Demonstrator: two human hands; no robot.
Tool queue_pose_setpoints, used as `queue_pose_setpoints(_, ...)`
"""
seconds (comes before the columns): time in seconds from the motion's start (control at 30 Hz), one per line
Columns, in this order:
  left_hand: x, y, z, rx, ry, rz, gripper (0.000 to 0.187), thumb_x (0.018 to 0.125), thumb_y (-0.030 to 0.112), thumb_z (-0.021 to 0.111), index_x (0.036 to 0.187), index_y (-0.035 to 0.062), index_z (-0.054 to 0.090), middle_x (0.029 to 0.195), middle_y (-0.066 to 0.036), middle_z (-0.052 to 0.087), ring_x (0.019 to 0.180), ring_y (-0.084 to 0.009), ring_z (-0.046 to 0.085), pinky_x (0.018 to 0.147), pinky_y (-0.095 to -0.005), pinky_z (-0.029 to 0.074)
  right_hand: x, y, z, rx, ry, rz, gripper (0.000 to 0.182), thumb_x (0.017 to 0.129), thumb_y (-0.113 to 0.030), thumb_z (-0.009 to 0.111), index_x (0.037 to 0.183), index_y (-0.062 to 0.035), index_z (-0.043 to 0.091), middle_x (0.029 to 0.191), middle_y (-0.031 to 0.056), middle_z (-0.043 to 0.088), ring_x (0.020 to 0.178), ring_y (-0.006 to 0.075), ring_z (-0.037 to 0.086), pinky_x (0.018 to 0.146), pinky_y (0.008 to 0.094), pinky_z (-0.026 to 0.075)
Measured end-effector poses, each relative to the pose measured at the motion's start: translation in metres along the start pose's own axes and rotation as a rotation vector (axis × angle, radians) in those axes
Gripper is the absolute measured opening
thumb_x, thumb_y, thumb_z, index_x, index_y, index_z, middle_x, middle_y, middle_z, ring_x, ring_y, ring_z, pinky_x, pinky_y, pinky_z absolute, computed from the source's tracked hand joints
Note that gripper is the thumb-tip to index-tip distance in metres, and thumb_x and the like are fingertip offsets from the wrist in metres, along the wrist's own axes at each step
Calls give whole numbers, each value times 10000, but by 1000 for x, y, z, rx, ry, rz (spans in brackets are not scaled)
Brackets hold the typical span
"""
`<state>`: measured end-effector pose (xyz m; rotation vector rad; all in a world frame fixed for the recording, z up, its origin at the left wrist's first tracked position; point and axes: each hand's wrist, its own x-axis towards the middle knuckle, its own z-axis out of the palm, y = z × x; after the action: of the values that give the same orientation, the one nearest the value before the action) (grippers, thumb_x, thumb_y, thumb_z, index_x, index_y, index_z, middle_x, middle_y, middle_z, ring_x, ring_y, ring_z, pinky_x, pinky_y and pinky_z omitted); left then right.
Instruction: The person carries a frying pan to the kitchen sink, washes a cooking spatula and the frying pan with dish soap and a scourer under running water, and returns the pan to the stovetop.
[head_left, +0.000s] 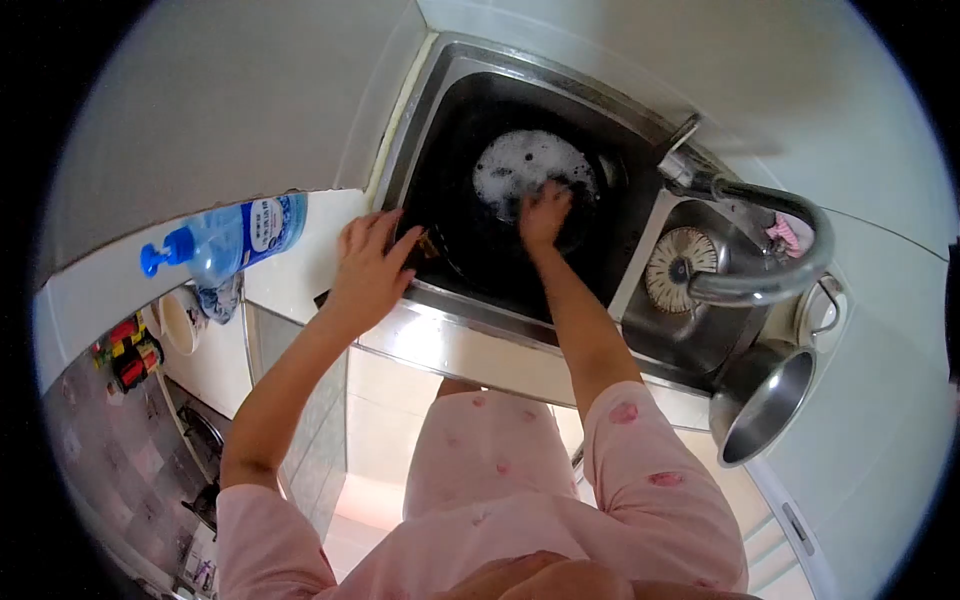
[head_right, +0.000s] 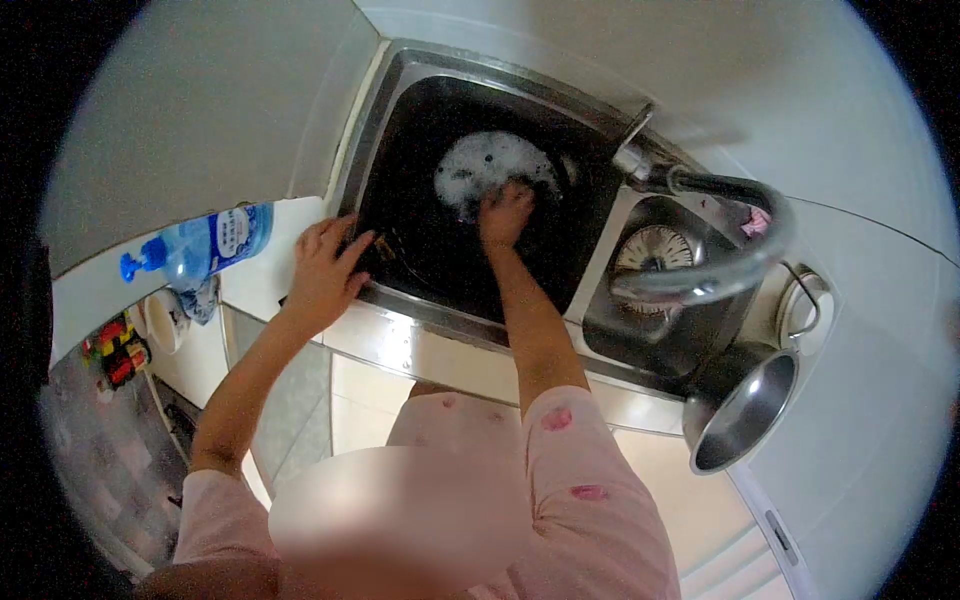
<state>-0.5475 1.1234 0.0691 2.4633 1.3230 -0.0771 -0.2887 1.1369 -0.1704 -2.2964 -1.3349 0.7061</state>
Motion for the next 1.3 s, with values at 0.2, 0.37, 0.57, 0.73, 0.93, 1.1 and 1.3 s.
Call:
queue_pose_setpoints(0.2,-26,-31,-4,66,-4,-1,530,805,276,679,1284,93,542,1195,-173,466,1108,-339,420,943,-483,312,33,-9,-8,-381,129,-186,452,853,-201,650,1249,-49,493,1269,222,433,1129,398,427,906,524,397)
queue_pose_setpoints(0.37,-24,-36,7,104,-131,2,520,843,330,640,1289,86,531,1007,-151,495,939,-313,486,821,-436,387,34,-35,41,-326,111,-338,513,829,-115,663,1256,57,437,1278,252,436,1188,398,443,1018,443,411)
queue_pose_setpoints(0.57,-29,-38,11,77,-109,6,510,867,354,614,1285,79,515,965,-152,503,854,-314,520,738,-415,446,93,-89,19,474,667,324,551,829,-129,644,1286,57,398,1247,293,448,1167,452,451,995,476,415)
queue_pose_setpoints(0.73,-30,-43,20,76,-84,37,537,878,366,606,1303,53,505,963,-167,504,854,-330,527,739,-434,454,9,-117,45,440,-12,-253,486,861,-214,587,1234,71,457,1244,275,476,1176,428,463,1008,478,386)
queue_pose_setpoints(0.93,-32,-43,20,77,-53,60,535,883,367,604,1303,52,500,977,-177,504,862,-343,536,752,-431,463,-44,-1,-114,-367,-975,-592,482,764,-138,640,1239,-100,562,1118,198,565,1065,364,553,924,435,469)
queue_pose_setpoints(1.1,-31,-39,16,110,-126,1,499,890,372,589,1280,72,512,996,-140,507,912,-296,542,732,-403,498,-46,-54,-37,161,-952,-396,494,923,-244,551,1344,-26,414,1222,242,546,1163,381,510,981,447,425)
queue_pose_setpoints(1.3,-28,-39,18,110,-109,12,510,892,366,589,1295,67,500,996,-144,511,915,-307,556,674,-391,536,87,-115,21,1052,311,272,465,910,-180,546,1313,-15,385,1255,179,480,1107,314,487,979,425,394)
